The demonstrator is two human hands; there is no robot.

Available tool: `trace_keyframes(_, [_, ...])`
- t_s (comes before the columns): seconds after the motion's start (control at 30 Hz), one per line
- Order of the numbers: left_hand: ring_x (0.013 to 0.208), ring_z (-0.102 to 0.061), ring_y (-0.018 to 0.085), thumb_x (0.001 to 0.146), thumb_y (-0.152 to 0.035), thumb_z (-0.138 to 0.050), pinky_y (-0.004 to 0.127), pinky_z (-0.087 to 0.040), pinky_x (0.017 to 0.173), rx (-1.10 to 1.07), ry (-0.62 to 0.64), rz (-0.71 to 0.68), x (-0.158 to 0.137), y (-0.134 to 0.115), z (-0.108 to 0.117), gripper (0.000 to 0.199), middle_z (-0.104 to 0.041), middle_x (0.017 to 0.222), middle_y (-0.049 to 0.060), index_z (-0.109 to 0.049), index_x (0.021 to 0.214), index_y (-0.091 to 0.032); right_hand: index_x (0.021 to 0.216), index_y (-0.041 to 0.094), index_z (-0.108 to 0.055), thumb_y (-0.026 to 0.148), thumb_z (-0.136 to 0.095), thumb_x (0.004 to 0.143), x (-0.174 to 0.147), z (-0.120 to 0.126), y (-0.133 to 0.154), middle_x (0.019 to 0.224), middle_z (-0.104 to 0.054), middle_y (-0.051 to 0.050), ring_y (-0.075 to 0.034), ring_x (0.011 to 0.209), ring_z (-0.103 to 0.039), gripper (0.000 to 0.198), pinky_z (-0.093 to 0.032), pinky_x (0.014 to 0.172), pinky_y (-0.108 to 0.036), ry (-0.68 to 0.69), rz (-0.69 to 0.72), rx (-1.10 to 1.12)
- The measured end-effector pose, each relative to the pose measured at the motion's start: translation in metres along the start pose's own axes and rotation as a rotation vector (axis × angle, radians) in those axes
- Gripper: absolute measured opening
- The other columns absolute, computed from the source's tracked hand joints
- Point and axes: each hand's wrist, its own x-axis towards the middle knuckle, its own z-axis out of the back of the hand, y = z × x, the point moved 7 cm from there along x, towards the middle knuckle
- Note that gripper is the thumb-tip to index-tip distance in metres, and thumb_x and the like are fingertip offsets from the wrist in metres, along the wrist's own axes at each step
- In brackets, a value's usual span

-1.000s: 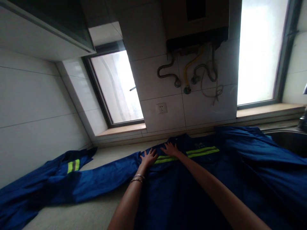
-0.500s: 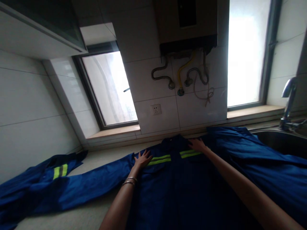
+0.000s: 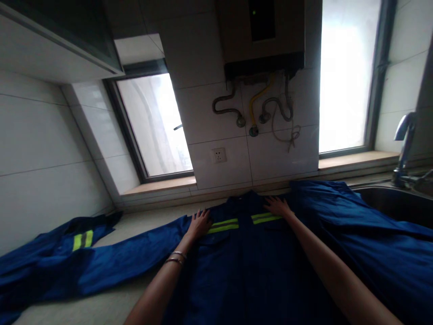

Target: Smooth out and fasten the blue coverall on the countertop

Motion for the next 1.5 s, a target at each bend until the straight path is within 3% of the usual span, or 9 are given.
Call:
trace_keyframes(0.13, [0.134,-0.022,0.024,0.08,-0.017,-0.038,0.042,-0.018,0.109,0.019,-0.085,-0.203,0.003,-0.051,0.016,0.054,-0.031,0.143,0.01,-0.038,0.134,-0.013,0.139,0.034,-0.027,0.069,-0.029,0.08,0.0,0.0,0.0,0.148,-0.02,-0.003,-0.03,0.134,-0.016,0.069,-0.006,0.102,-0.058,0.025,-0.018,0.021])
trace_keyframes(0.23, [0.132,-0.027,0.018,0.083,-0.017,-0.034,0.032,-0.022,0.109,-0.04,-0.084,-0.334,0.006,-0.102,0.019,0.048,-0.039,0.139,0.009,-0.043,0.129,-0.011,0.139,0.034,-0.028,0.07,-0.029,0.079,0.002,-0.001,-0.002,0.148,-0.02,-0.004,-0.03,0.134,-0.015,0.07,-0.006,0.102,-0.058,0.044,-0.027,0.029])
trace_keyframes(0.4, [0.125,-0.038,0.021,0.082,-0.013,-0.034,0.033,-0.028,0.106,-0.055,-0.058,-0.341,0.016,-0.145,0.016,0.041,-0.051,0.128,0.012,-0.053,0.118,-0.01,0.139,0.034,-0.028,0.07,-0.028,0.08,0.004,-0.003,-0.004,0.148,-0.02,-0.004,-0.03,0.133,-0.016,0.069,-0.007,0.101,-0.059,0.026,-0.013,0.027])
trace_keyframes(0.53, [0.117,-0.047,0.021,0.082,-0.009,-0.031,0.033,-0.032,0.103,-0.052,-0.035,-0.325,0.02,-0.14,0.018,0.038,-0.06,0.113,0.012,-0.062,0.104,-0.012,0.138,0.034,-0.029,0.07,-0.026,0.08,0.006,-0.006,-0.005,0.147,-0.021,-0.003,-0.031,0.133,-0.016,0.068,-0.008,0.1,-0.061,0.018,-0.006,0.035])
trace_keyframes(0.73, [0.125,-0.036,0.019,0.077,-0.011,-0.041,0.027,-0.026,0.106,-0.081,-0.003,-0.411,0.008,-0.12,0.026,0.034,-0.052,0.125,0.01,-0.059,0.106,-0.012,0.137,0.034,-0.031,0.069,-0.026,0.08,0.008,-0.007,-0.007,0.147,-0.022,-0.002,-0.031,0.132,-0.015,0.067,-0.008,0.1,-0.061,0.004,-0.004,0.044])
trace_keyframes(0.93, [0.096,-0.057,0.02,0.079,-0.015,-0.042,0.029,-0.041,0.086,-0.176,0.049,-0.264,0.01,-0.111,0.021,0.032,-0.062,0.103,0.008,-0.054,0.108,-0.015,0.137,0.034,-0.032,0.069,-0.026,0.08,0.006,-0.006,-0.005,0.146,-0.024,-0.003,-0.033,0.13,-0.019,0.067,-0.009,0.099,-0.061,-0.015,0.014,0.034])
trace_keyframes(1.17, [0.117,-0.039,0.029,0.086,-0.043,-0.039,0.04,-0.034,0.094,-0.191,-0.115,-0.075,0.008,-0.132,0.01,0.051,-0.044,0.125,0.015,-0.044,0.129,-0.016,0.137,0.034,-0.032,0.069,-0.025,0.08,0.004,-0.002,-0.005,0.146,-0.025,-0.003,-0.032,0.131,-0.019,0.067,-0.009,0.1,-0.06,-0.013,0.01,0.043])
trace_keyframes(1.4, [0.121,-0.037,0.025,0.082,-0.03,-0.049,0.037,-0.027,0.102,-0.269,-0.169,-0.09,0.006,-0.127,0.013,0.042,-0.041,0.134,0.011,-0.055,0.122,-0.02,0.133,0.032,-0.04,0.066,-0.034,0.08,0.002,0.002,-0.004,0.143,-0.031,-0.004,-0.031,0.13,-0.024,0.063,-0.011,0.1,-0.06,-0.039,0.007,0.092])
trace_keyframes(1.5, [0.117,-0.041,0.024,0.078,-0.025,-0.053,0.034,-0.03,0.101,-0.302,-0.208,-0.108,0.006,-0.127,0.018,0.036,-0.047,0.129,0.011,-0.063,0.113,-0.018,0.122,0.03,-0.054,0.061,-0.039,0.08,-0.003,0.015,-0.008,0.132,-0.047,-0.007,-0.029,0.122,-0.038,0.054,-0.019,0.099,-0.054,-0.124,-0.066,0.143])
